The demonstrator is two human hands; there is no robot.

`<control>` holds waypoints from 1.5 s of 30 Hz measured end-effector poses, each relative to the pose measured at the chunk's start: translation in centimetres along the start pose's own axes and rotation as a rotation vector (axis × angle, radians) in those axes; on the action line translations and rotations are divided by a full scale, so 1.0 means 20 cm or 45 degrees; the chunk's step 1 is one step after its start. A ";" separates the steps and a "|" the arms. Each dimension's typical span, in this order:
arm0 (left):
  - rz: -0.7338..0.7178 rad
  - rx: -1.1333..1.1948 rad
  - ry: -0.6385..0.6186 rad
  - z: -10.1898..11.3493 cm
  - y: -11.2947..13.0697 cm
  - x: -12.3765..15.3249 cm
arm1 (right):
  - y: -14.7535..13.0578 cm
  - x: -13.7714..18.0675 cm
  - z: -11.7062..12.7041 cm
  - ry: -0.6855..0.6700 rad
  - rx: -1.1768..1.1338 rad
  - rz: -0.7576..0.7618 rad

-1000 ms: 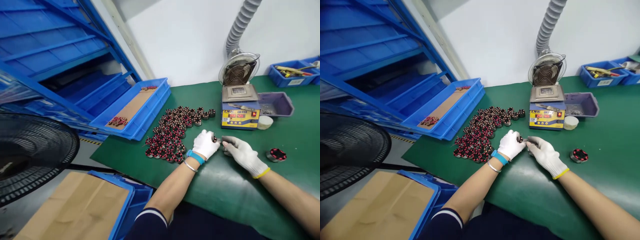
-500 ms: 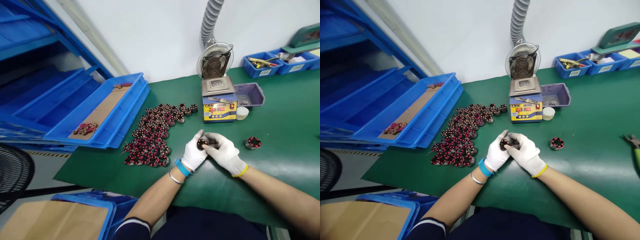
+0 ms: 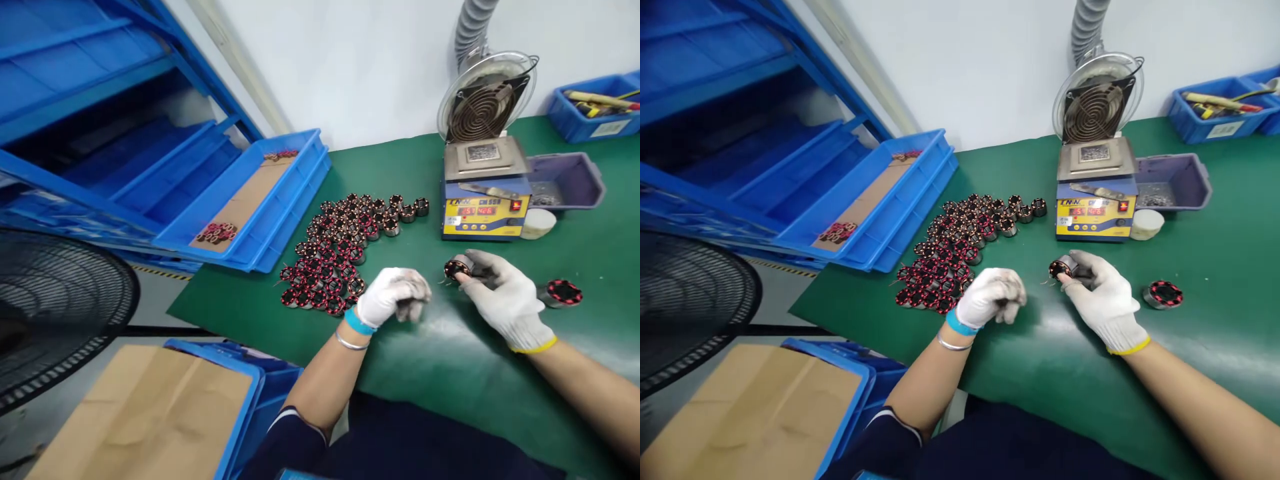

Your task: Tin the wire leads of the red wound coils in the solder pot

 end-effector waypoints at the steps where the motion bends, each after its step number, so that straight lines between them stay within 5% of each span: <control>1: -0.052 0.013 0.121 0.02 0.01 0.00 | 0.00 0.00 0.00 0.008 -0.023 -0.010; 4: -0.168 -0.173 0.448 0.00 -0.02 -0.02 | -0.02 0.02 -0.01 0.006 0.005 0.015; 8: -0.188 -0.485 0.481 -0.12 -0.10 -0.06 | -0.05 0.04 -0.03 -0.017 0.106 0.071; 15: -0.478 -0.033 0.850 -0.01 -0.06 0.02 | -0.03 0.03 -0.02 0.010 0.046 0.048; 23: -0.284 -0.331 0.426 -0.13 -0.06 0.00 | -0.07 0.05 -0.02 0.007 0.129 0.109; 28: -0.292 -0.138 0.639 -0.10 -0.05 0.01 | -0.08 0.04 -0.01 0.042 0.064 0.072; 33: -0.073 -0.196 0.348 -0.18 -0.09 -0.03 | -0.08 0.05 -0.01 0.030 0.216 0.177; 40: -0.377 0.063 0.777 -0.09 -0.05 0.04 | -0.14 -0.01 0.07 0.129 0.314 0.283; 45: -0.352 -0.518 0.376 -0.19 -0.14 -0.03 | -0.47 -0.31 0.21 0.210 0.742 0.457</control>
Point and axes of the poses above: each hand's wrist, its own x-axis away from the middle knuckle, its own z-axis out of the back of the hand, y = z × x, the point moved 3 cm from there along -x, towards the middle knuckle, and after that the axes turned 1 degree about -x, right-handed, at the moved point
